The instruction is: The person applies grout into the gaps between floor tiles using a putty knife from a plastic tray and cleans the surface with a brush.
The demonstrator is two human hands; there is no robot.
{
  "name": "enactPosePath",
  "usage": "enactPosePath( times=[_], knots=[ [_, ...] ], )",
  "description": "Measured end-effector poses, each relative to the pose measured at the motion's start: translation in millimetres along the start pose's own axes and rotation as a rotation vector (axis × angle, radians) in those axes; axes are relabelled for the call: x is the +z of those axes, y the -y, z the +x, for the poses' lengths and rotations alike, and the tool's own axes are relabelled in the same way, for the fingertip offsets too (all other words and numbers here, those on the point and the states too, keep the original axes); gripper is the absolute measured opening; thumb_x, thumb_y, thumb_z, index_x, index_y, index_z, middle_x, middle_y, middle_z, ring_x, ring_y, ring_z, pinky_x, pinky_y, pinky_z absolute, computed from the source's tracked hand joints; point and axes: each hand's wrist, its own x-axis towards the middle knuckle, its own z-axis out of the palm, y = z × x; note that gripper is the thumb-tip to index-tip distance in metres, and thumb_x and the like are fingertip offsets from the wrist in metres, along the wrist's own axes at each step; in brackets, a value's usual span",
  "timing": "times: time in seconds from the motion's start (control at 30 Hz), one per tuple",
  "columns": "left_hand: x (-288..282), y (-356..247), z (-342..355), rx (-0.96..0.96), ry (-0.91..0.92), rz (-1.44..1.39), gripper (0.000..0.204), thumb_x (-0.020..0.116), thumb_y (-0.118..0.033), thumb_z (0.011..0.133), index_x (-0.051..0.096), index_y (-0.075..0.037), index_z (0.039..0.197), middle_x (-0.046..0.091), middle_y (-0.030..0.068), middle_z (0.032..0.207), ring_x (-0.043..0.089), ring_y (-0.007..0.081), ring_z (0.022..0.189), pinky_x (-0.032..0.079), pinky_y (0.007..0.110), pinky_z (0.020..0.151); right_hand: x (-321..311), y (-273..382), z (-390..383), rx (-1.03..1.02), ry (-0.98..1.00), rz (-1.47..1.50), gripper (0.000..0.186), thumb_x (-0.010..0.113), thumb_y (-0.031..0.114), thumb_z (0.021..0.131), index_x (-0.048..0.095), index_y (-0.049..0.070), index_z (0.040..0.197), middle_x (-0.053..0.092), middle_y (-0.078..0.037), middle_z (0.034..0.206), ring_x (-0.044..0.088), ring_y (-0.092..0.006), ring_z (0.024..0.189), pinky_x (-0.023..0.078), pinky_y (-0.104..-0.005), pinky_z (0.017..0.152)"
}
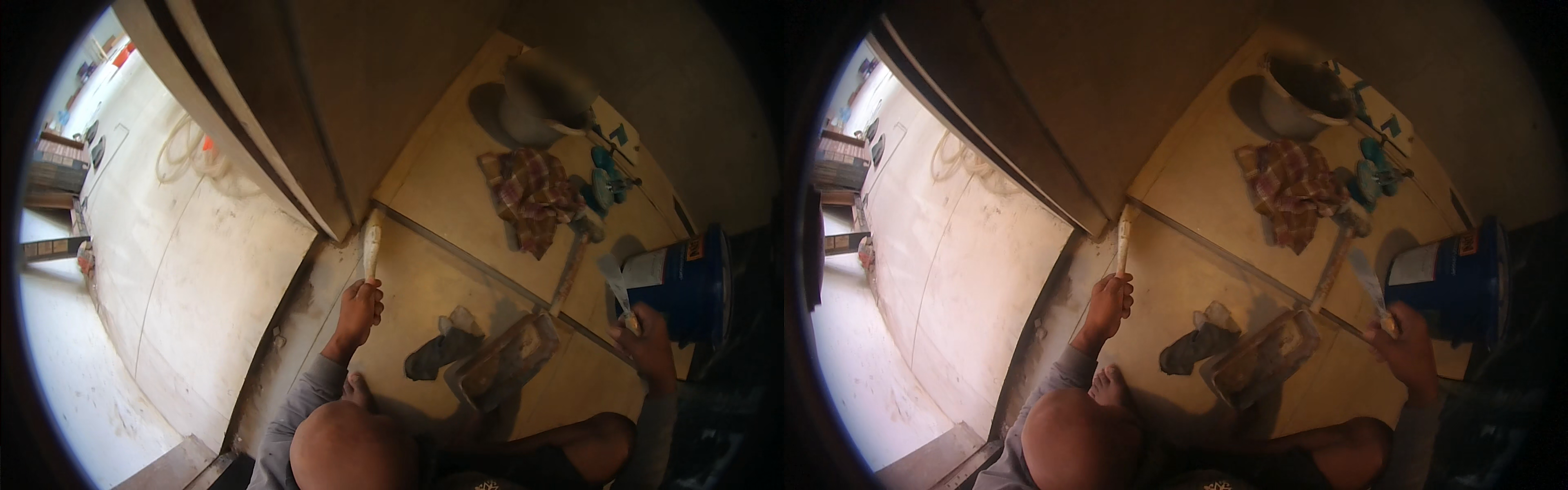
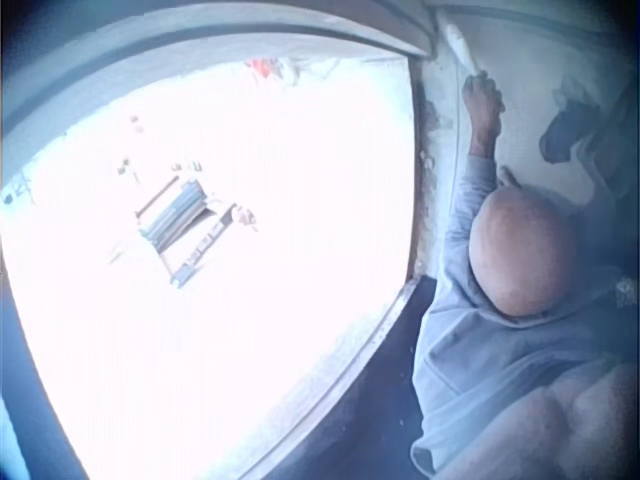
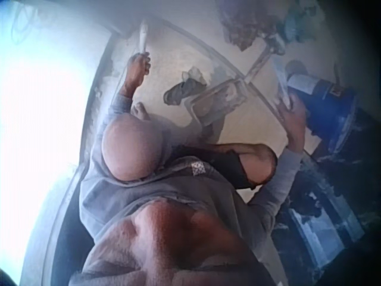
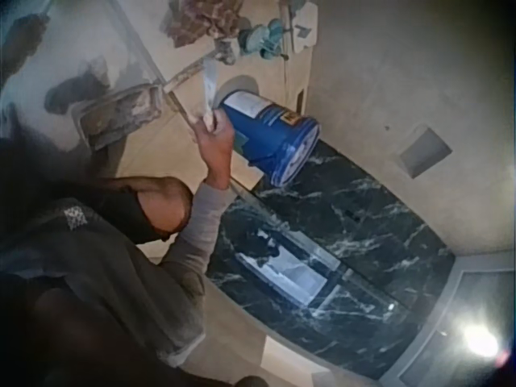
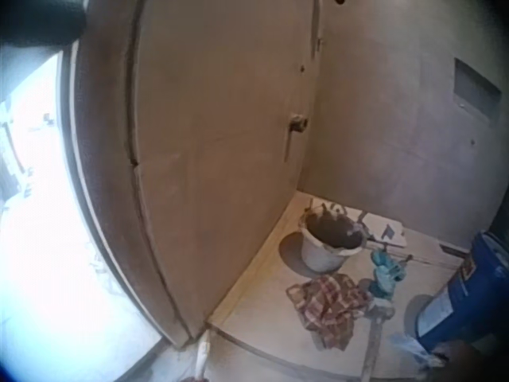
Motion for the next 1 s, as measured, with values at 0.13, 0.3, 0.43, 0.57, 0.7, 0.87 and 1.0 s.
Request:
enactPosePath(
  times=[0.13,0.3,0.43,0.57,0.7,0.87,1.0],
  knots=[
    [5,-2,10,0.013,0.044,0.069,0.024,0.045,-0.025,0.098,0.054,-0.002,0.1,0.048,-0.0003,0.072,0.042,0.0083,0.052,0.033,0.025,0.042,-6,-1,3,0.003,0.033,-0.042,0.017,0.07,0.009,0.078,0.058,0.0,0.085,0.061,-0.006,0.071,0.058,-0.0097,0.057,0.047,-0.0251,0.05],
    [-1,-15,14,-0.055,0.008,-0.145,0.031,0.042,-0.03,0.1,0.053,-0.002,0.101,0.048,-0.0001,0.075,0.043,0.0083,0.054,0.031,0.022,0.04,-1,2,2,-0.008,0.036,-0.01,0.017,0.069,0.01,0.078,0.058,0.0,0.085,0.06,-0.006,0.07,0.058,-0.0096,0.057,0.047,-0.0251,0.049],
    [6,-28,-10,-0.261,0.276,-0.44,0.034,0.038,-0.031,0.102,0.054,-0.001,0.102,0.053,0.0003,0.079,0.049,0.0094,0.059,0.039,0.023,0.044,-3,1,3,-0.019,0.03,-0.011,0.016,0.069,0.01,0.078,0.058,0.0,0.085,0.059,-0.005,0.069,0.058,-0.0096,0.057,0.047,-0.0251,0.049],
    [13,-33,5,-0.309,0.355,-0.557,0.036,0.034,-0.031,0.103,0.052,0.001,0.105,0.057,0.0004,0.082,0.054,0.0076,0.065,0.045,0.018,0.047,-3,1,5,0.0,0.03,-0.04,0.014,0.069,0.008,0.078,0.059,0.0,0.084,0.059,-0.005,0.067,0.058,-0.0095,0.056,0.046,-0.0251,0.048],
    [-17,-17,50,-0.368,0.431,-0.68,0.032,0.039,-0.028,0.103,0.052,0.001,0.105,0.057,0.0015,0.083,0.054,0.0068,0.065,0.046,0.015,0.047,2,7,5,0.005,0.035,-0.051,0.013,0.068,0.007,0.078,0.058,0.0,0.084,0.059,-0.005,0.067,0.057,-0.0093,0.054,0.046,-0.0251,0.048],
    [-31,-23,63,-0.248,0.405,-0.588,0.018,0.048,-0.018,0.098,0.052,0.0,0.099,0.057,0.0043,0.083,0.051,0.0078,0.063,0.042,0.015,0.043,4,8,1,0.026,0.017,-0.012,0.012,0.066,0.006,0.079,0.057,0.0,0.084,0.059,-0.006,0.067,0.057,-0.0096,0.053,0.045,-0.0246,0.046],
    [-32,-14,61,-0.214,0.256,-0.535,0.011,0.05,-0.012,0.095,0.051,-0.001,0.095,0.056,0.0052,0.083,0.05,0.0089,0.063,0.038,0.017,0.043,9,19,2,0.012,0.029,-0.03,0.014,0.067,0.008,0.079,0.056,0.001,0.084,0.057,-0.004,0.069,0.055,-0.0086,0.053,0.044,-0.0235,0.048]
  ],
)
